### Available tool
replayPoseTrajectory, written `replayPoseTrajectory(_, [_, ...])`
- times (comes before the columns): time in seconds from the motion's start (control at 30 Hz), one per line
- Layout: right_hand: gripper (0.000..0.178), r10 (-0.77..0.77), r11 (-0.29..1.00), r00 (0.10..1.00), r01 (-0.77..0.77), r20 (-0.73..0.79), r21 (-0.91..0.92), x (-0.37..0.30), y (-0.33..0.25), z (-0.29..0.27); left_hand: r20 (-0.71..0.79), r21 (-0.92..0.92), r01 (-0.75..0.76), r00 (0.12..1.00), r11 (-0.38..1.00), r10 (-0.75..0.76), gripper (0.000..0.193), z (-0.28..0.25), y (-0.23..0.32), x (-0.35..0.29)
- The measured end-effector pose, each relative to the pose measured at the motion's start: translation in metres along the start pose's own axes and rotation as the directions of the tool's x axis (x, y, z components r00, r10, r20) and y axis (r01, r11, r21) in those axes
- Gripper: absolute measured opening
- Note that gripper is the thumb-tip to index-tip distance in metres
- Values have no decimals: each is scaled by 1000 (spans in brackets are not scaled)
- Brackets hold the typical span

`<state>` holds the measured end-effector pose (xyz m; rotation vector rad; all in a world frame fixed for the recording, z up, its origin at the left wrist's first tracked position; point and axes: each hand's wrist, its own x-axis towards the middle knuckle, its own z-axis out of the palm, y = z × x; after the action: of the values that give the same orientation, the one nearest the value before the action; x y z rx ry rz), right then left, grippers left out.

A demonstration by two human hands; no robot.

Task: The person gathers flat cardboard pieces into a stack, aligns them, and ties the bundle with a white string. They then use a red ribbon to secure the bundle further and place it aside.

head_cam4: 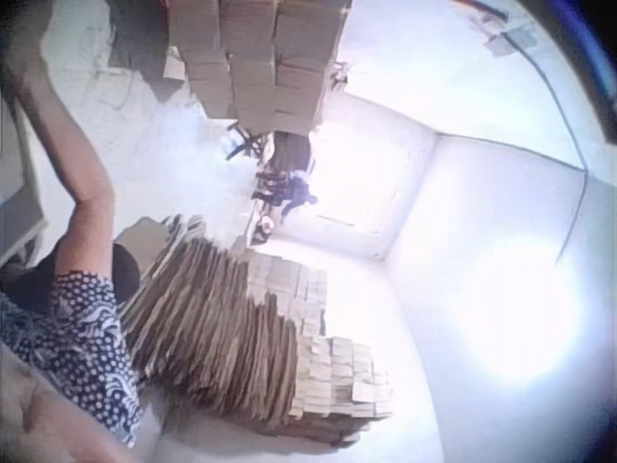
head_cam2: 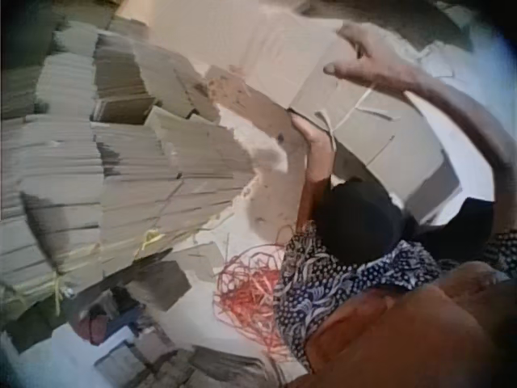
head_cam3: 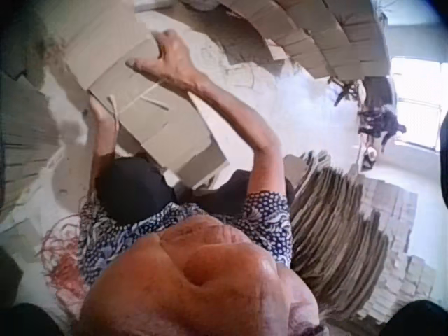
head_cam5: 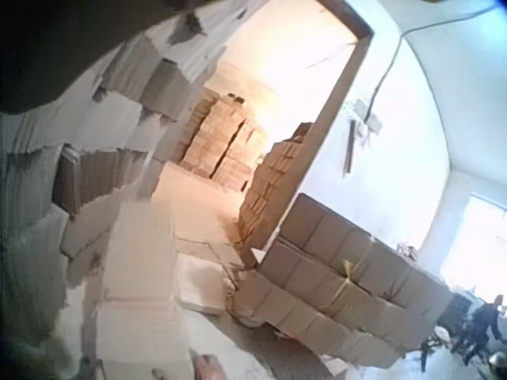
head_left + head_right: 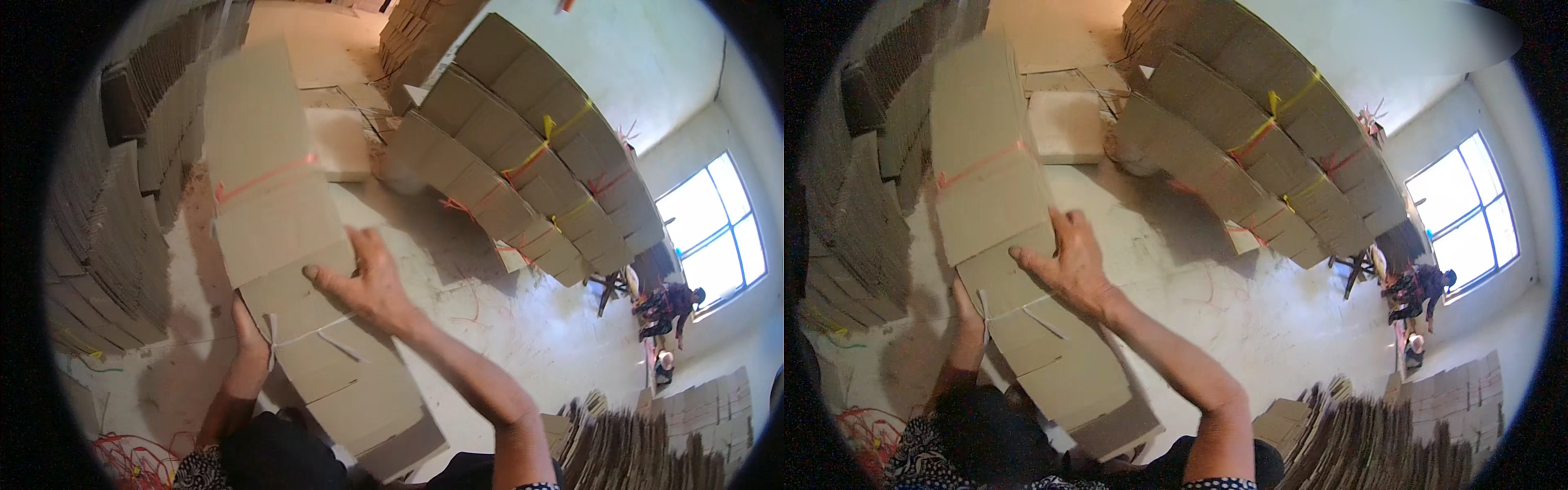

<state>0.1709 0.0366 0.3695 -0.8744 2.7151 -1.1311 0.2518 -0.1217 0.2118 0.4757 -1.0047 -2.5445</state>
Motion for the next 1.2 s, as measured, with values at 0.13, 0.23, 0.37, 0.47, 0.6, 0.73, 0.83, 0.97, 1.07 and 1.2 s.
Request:
replayPoseTrajectory(0.13, [72, -461, 881, 825, 382, -326, -278, -37, -47, -106, 144, 690, -352, 923, 633, 357, 56, 73, 38, -48])
replayPoseTrajectory(0.23, [70, -755, 655, 515, 562, -407, -505, -76, -79, -200, 384, 517, -583, 812, 627, 439, 56, 185, 75, -74])
replayPoseTrajectory(0.37, [69, -721, 614, 614, 350, -322, -707, -139, -77, -318, 621, 29, -294, 754, 955, 213, 56, 355, 31, -77])
replayPoseTrajectory(0.47, [72, -825, 286, 540, 149, -164, -947, -172, -70, -399, 704, -84, -95, 699, 992, 127, 56, 451, 13, -92])
replayPoseTrajectory(0.6, [76, -743, 35, 665, 149, 74, -988, -201, -58, -457, 757, -189, 85, 647, 978, 90, 55, 521, -29, -100])
replayPoseTrajectory(0.73, [81, -654, -56, 744, 137, 140, -989, -212, -25, -499, 775, -236, 184, 627, 954, 71, 55, 560, -77, -100])
replayPoseTrajectory(0.83, [87, -638, -73, 757, 120, 139, -990, -212, -23, -523, 804, -297, 304, 591, 905, 65, 55, 595, -100, -108])
replayPoseTrajectory(0.97, [92, -611, 101, 792, 83, 4, -991, -196, 7, -558, 812, -288, 362, 583, 887, 26, 55, 620, -113, -99])
replayPoseTrajectory(1.07, [88, -508, 120, 847, -111, -157, -987, -187, 21, -582, 834, -298, 459, 552, 837, -6, 55, 657, -133, -98])
replayPoseTrajectory(1.2, [77, -434, 300, 837, -214, -333, -930, -154, 43, -602, 849, -314, 501, 529, 806, 2, 55, 685, -131, -80])
